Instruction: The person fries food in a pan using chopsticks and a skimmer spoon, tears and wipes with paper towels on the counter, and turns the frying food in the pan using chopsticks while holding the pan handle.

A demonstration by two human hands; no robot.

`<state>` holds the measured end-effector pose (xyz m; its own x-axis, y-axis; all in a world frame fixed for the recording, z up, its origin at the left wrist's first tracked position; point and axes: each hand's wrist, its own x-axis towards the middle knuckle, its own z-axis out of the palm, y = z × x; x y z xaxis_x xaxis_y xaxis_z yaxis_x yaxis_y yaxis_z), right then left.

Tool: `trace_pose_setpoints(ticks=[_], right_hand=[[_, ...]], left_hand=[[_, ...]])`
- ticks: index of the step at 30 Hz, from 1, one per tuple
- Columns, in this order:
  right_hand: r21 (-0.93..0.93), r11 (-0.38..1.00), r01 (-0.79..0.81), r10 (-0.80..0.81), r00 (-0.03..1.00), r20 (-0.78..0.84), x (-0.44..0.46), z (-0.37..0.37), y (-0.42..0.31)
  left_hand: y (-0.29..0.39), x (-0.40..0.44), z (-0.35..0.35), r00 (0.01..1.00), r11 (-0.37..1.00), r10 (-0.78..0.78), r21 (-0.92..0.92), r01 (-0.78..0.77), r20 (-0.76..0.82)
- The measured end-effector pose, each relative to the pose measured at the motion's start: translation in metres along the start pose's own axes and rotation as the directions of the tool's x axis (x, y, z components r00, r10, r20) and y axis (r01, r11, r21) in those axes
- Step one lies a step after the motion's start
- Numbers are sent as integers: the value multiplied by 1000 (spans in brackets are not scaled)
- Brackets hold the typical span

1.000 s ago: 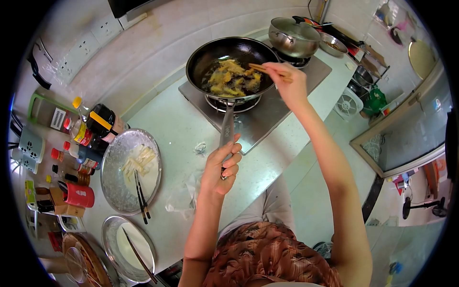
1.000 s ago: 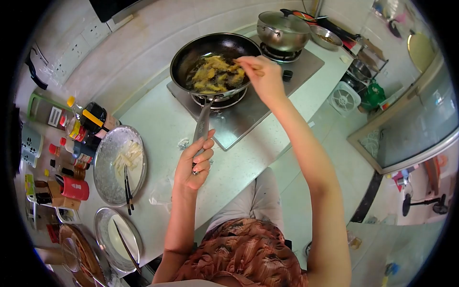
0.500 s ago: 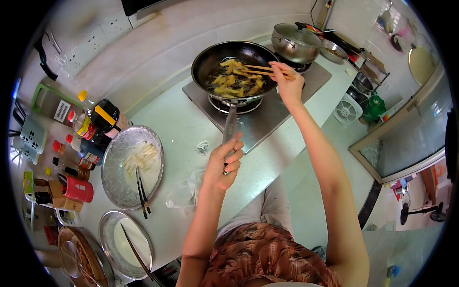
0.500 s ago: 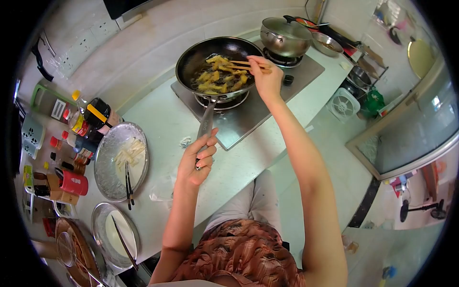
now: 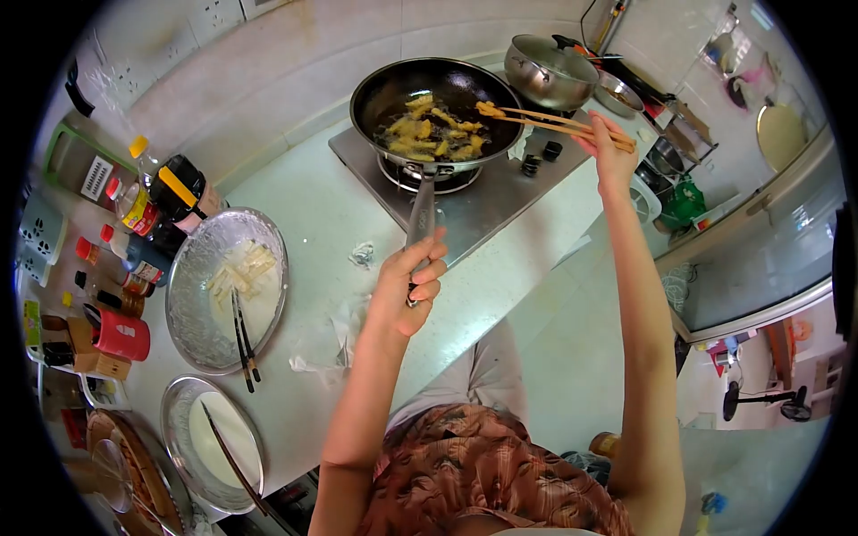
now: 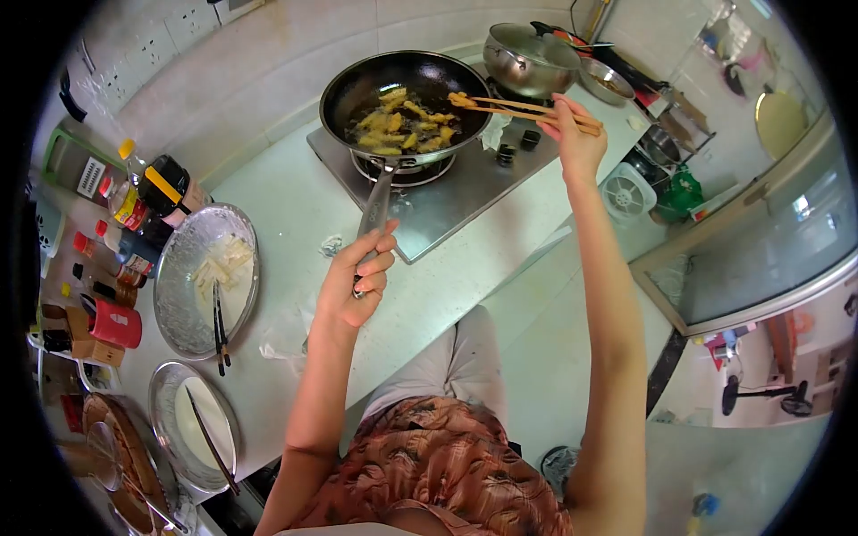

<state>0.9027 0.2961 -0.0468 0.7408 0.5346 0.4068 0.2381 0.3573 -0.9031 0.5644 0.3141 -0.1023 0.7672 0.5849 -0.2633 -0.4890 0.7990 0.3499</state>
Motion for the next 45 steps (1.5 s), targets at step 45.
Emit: trace_pose_setpoints(ticks=[45], right_hand=[[-451, 881, 142, -69, 982, 176, 1, 19, -46]], left_hand=[[8, -19, 17, 966, 996, -56, 58, 73, -253]])
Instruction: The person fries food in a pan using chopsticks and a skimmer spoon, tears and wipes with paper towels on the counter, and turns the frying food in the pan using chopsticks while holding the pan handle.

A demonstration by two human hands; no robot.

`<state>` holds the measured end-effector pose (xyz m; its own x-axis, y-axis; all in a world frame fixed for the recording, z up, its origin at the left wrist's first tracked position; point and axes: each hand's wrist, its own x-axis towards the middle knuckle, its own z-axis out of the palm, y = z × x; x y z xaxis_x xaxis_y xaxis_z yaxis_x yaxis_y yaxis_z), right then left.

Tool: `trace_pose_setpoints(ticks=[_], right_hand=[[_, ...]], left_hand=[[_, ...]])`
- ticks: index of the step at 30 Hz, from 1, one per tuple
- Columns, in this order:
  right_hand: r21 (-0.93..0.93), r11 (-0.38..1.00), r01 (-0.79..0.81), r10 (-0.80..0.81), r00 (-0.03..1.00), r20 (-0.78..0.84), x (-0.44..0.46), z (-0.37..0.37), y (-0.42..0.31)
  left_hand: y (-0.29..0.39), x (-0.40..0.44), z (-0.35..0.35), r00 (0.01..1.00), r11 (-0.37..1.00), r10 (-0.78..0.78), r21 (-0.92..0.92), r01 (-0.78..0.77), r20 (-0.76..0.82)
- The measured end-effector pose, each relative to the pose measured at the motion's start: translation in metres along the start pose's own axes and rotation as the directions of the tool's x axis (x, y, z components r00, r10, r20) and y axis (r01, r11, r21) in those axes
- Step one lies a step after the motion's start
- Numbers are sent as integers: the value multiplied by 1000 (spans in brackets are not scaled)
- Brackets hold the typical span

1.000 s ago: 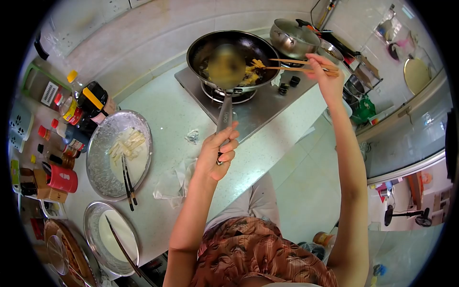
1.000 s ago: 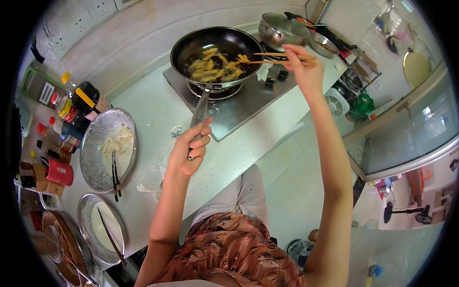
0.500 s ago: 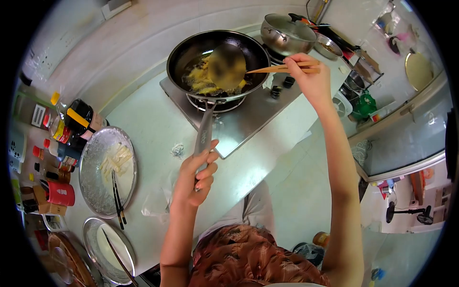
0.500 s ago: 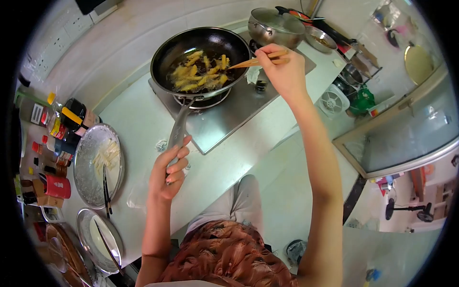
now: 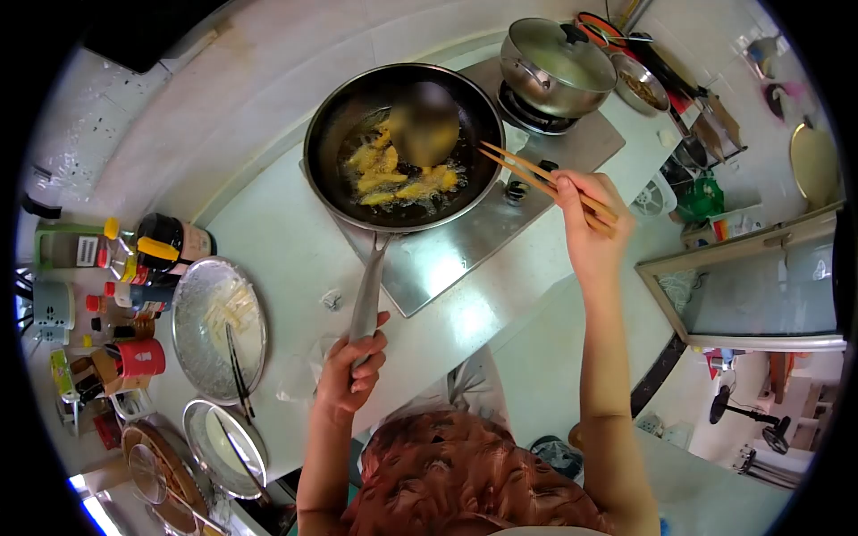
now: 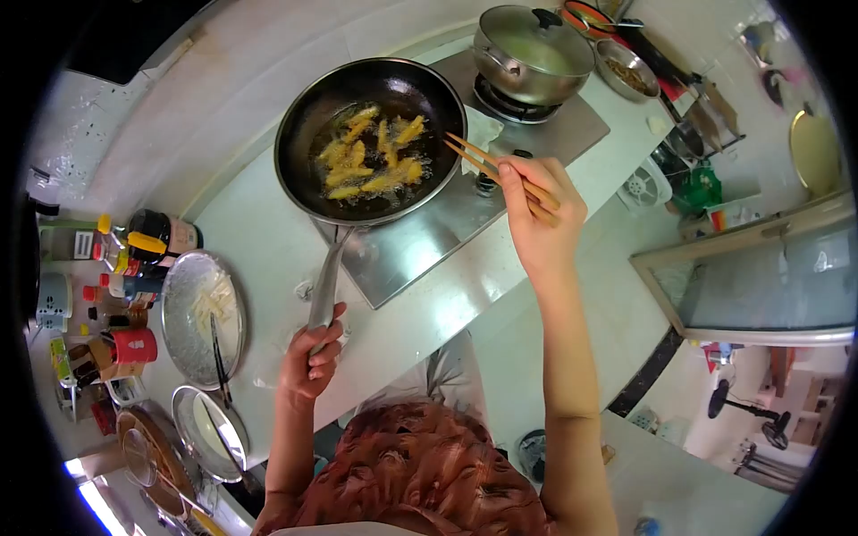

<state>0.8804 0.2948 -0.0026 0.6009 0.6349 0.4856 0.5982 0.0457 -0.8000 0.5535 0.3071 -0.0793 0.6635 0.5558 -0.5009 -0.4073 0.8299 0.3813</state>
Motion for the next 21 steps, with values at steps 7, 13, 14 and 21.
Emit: trace_pose_setpoints(ticks=[7, 13, 14, 21], right_hand=[[448, 856, -258, 323, 943, -74, 1, 43, 35], [536, 775, -335, 409, 912, -22, -7, 55, 33], [539, 778, -323, 381, 925, 4, -6, 57, 32], [458, 830, -318, 306, 946, 103, 2, 61, 16]], left_hand=[[-1, 3, 2, 999, 1000, -1, 27, 1, -32], [-3, 4, 5, 994, 986, 89, 150, -78, -66], [-2, 3, 10, 989, 971, 116, 222, -93, -92], [2, 4, 26, 938, 715, 253, 699, -17, -236]])
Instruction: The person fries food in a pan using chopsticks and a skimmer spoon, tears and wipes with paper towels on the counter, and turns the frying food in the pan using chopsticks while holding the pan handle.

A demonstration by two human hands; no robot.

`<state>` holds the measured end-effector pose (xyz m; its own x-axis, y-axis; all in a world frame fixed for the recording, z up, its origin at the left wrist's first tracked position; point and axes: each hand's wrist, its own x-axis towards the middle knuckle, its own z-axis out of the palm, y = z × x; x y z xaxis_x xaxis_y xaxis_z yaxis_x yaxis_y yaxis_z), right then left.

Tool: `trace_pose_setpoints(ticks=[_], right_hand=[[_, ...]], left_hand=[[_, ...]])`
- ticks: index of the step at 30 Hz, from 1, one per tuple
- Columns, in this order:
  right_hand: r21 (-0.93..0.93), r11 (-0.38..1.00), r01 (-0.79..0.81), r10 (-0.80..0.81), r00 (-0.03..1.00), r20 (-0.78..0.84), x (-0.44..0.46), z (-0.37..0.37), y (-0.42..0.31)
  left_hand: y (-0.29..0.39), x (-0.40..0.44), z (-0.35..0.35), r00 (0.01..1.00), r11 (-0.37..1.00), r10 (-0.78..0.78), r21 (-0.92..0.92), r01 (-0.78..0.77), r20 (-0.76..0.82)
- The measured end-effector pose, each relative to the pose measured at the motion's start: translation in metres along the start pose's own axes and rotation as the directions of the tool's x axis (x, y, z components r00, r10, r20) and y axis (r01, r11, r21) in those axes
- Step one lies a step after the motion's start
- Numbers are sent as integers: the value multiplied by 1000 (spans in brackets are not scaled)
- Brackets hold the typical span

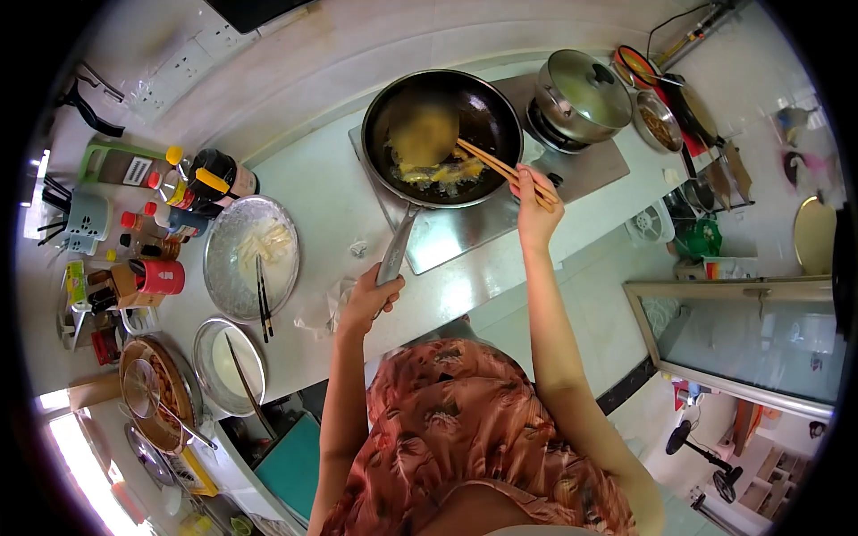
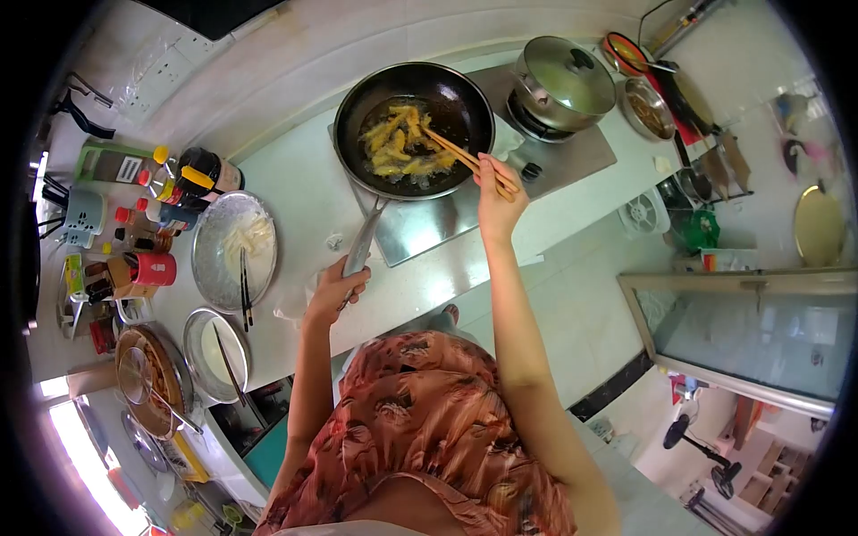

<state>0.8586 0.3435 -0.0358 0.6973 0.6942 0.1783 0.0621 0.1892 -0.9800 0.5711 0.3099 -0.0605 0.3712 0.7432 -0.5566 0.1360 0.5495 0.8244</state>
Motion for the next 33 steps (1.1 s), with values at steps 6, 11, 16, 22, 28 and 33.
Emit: trace_pose_setpoints(ticks=[6, 11, 16, 22, 28, 33], right_hand=[[-46, 997, 58, -56, 998, 32, 2, 1, -10], [-153, 983, 97, -85, 993, 85, 13, 17, -3], [-248, 961, 126, -107, 990, 91, 21, 1, -7], [-172, 975, 141, -125, 987, 98, 14, -9, -30], [-110, 991, 72, -56, 988, 147, 2, -2, -10], [-147, 988, 47, -33, 995, 98, -2, -7, -36]], left_hand=[[4, -1, 2, 998, 996, -58, -62, 57, -4], [2, 1, 0, 997, 994, -75, -75, 76, 13], [5, -3, 2, 997, 996, -77, -51, 77, 0], [1, -2, 1, 998, 997, -69, -43, 69, -6], [5, -4, 2, 998, 996, -62, -68, 62, 0], [4, -4, 1, 998, 994, -55, -90, 56, 18]])
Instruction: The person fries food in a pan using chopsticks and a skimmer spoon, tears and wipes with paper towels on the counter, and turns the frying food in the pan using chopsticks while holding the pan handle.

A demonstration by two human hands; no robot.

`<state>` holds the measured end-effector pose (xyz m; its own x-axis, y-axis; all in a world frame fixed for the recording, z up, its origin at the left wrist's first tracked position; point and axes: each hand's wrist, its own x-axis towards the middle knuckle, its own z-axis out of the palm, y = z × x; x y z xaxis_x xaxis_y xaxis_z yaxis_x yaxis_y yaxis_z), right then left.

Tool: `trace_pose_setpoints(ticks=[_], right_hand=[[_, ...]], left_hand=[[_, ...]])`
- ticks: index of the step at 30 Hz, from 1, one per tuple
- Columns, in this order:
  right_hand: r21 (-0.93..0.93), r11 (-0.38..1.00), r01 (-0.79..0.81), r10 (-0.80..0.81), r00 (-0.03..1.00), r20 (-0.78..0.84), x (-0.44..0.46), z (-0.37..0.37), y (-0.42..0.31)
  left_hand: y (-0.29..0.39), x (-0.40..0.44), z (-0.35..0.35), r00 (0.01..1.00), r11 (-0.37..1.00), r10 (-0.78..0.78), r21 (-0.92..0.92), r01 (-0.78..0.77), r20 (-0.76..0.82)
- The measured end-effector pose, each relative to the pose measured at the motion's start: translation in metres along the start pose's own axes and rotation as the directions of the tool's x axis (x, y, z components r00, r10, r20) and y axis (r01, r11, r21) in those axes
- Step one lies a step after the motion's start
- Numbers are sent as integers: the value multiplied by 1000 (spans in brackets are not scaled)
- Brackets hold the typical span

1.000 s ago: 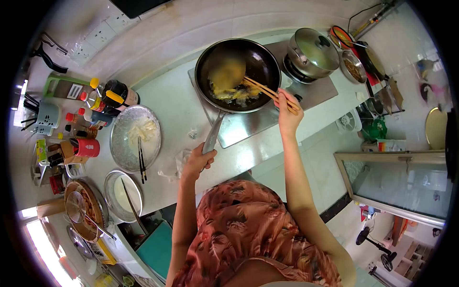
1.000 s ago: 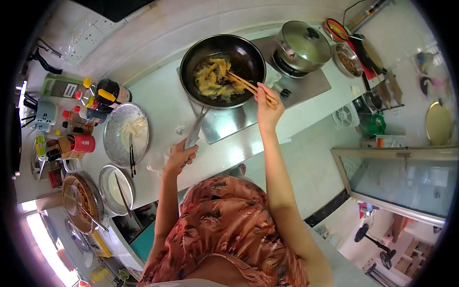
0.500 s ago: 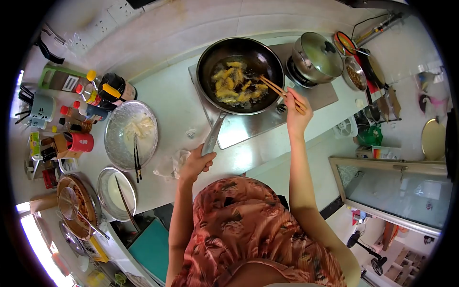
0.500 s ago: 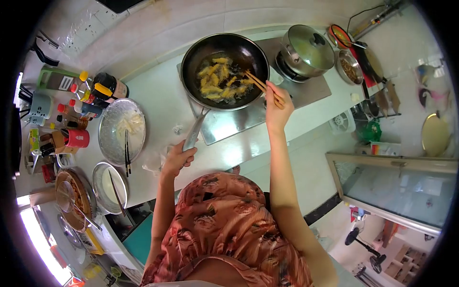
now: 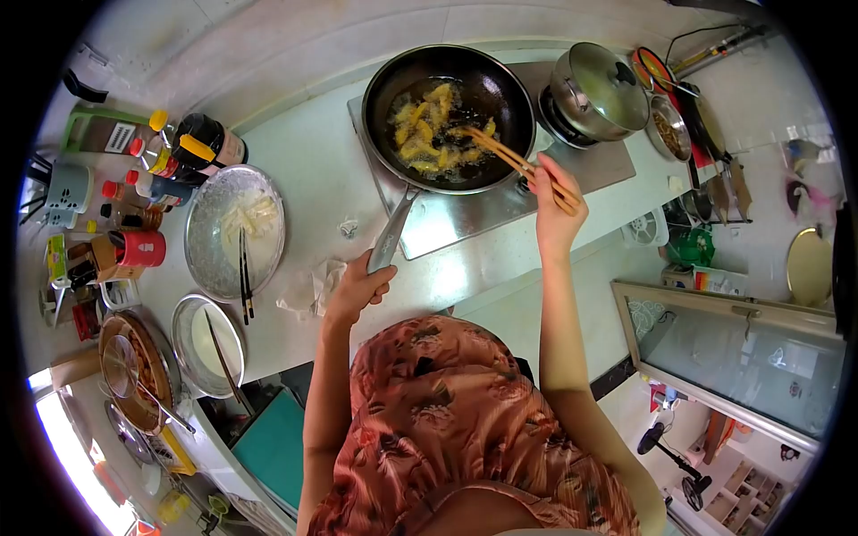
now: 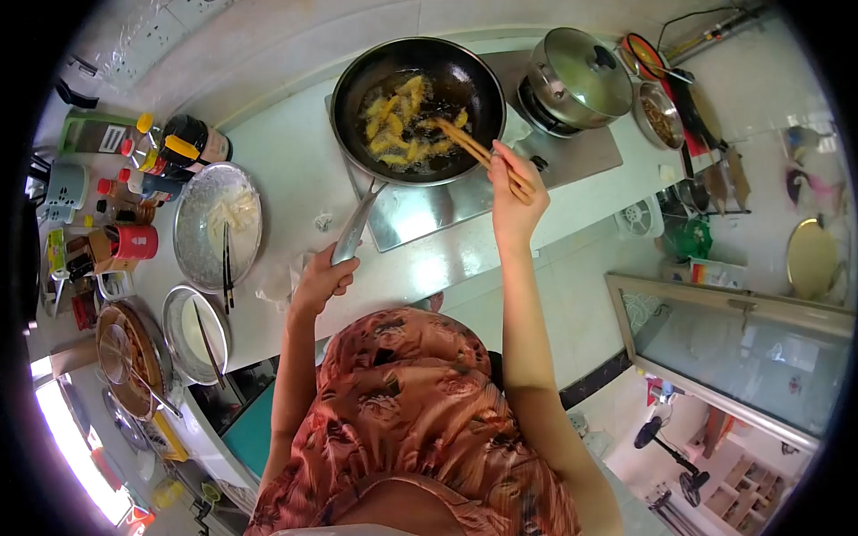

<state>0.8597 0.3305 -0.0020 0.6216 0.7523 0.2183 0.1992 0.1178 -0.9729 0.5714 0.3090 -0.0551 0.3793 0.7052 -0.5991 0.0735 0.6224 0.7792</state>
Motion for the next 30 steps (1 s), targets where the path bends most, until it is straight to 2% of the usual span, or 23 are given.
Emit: trace_pose_setpoints(ticks=[6, 9, 13, 14, 17, 20, 23, 27, 30], right_hand=[[5, 1000, -17, 16, 979, 205, -34, 21, -7], [-94, 986, 140, -119, 973, 197, -30, 20, 12], [-172, 966, 194, -175, 977, 123, -21, 2, 0], [-195, 971, 138, -119, 987, 103, -23, -3, -12], [-92, 996, 6, 6, 992, 130, -28, -14, -30], [-150, 989, -11, 57, 948, 312, -41, -10, -38], [-165, 924, 344, -247, 868, 430, -46, 6, -24], [-308, 809, 502, -385, 846, 367, -51, 12, -24], [-217, 861, 460, -358, 851, 384, -52, 12, -28]], left_hand=[[0, -1, 1, 999, 999, -25, 27, 26, -25], [2, -2, 2, 999, 999, -27, 46, 29, -30], [2, -2, 2, 999, 998, -20, 65, 21, -27], [1, -2, 2, 999, 997, -18, 73, 20, -26], [-2, 0, -1, 1000, 997, -20, 74, 21, -11], [-2, 0, -1, 1000, 997, -25, 77, 25, -3], [0, -1, 0, 1000, 998, -22, 57, 22, 5], [-1, -1, 1, 999, 998, -31, 50, 32, -12], [0, -1, 1, 1000, 999, -19, 49, 20, -11]])
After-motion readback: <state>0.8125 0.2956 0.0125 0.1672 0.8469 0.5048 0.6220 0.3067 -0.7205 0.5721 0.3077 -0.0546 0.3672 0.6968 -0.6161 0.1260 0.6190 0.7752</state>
